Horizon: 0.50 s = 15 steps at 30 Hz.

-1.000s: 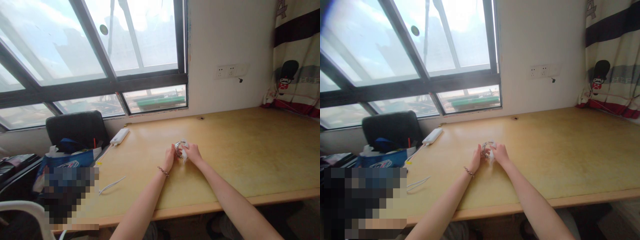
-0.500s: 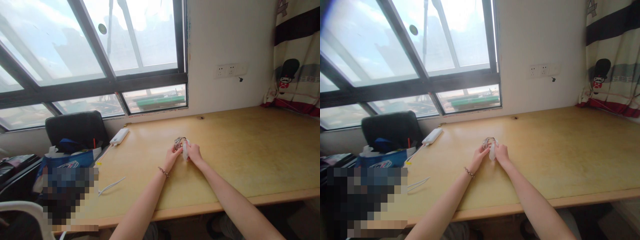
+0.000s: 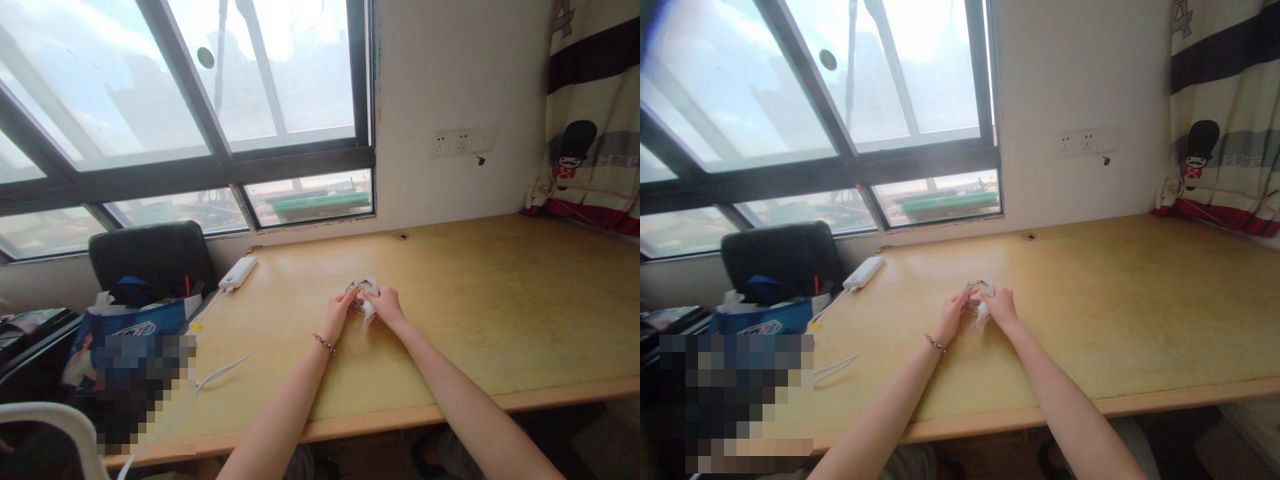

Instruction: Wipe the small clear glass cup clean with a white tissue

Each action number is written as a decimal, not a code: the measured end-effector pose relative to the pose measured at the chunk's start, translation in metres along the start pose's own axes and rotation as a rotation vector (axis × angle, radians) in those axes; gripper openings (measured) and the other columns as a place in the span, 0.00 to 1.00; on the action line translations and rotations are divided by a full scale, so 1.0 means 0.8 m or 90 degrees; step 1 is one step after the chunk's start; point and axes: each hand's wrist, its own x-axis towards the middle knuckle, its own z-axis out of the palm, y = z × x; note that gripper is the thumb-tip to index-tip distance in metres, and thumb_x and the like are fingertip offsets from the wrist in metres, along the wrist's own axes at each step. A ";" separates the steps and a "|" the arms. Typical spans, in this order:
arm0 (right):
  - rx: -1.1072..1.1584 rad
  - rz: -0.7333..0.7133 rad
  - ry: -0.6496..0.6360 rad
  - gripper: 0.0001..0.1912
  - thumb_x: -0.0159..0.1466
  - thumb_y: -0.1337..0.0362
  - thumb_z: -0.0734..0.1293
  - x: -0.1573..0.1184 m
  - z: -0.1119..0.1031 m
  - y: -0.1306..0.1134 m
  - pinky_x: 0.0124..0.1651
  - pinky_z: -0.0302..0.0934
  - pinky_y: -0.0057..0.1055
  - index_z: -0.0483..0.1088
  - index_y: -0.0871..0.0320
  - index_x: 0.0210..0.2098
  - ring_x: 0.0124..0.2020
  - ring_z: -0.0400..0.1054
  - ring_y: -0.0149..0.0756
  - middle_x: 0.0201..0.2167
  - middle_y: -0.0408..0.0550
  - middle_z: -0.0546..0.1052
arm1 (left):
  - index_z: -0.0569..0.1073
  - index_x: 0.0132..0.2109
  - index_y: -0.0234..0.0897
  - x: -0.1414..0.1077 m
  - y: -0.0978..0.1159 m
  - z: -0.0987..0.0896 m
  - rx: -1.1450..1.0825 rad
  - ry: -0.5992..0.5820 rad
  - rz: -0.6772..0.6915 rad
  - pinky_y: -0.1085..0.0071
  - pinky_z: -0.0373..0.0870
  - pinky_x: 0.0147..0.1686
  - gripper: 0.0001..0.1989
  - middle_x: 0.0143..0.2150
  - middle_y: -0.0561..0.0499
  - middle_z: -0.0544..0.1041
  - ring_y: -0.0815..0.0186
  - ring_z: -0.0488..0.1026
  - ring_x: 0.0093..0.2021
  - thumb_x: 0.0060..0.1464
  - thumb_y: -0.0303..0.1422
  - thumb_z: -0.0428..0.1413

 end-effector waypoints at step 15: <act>-0.028 0.043 0.018 0.24 0.61 0.54 0.53 -0.005 -0.008 -0.011 0.24 0.54 0.24 0.73 0.63 0.25 0.23 0.68 0.34 0.21 0.55 0.75 | 0.68 0.48 0.29 -0.001 0.003 0.006 0.057 -0.099 0.051 0.68 0.67 0.37 0.27 0.41 0.43 0.74 0.60 0.70 0.39 0.45 0.45 0.53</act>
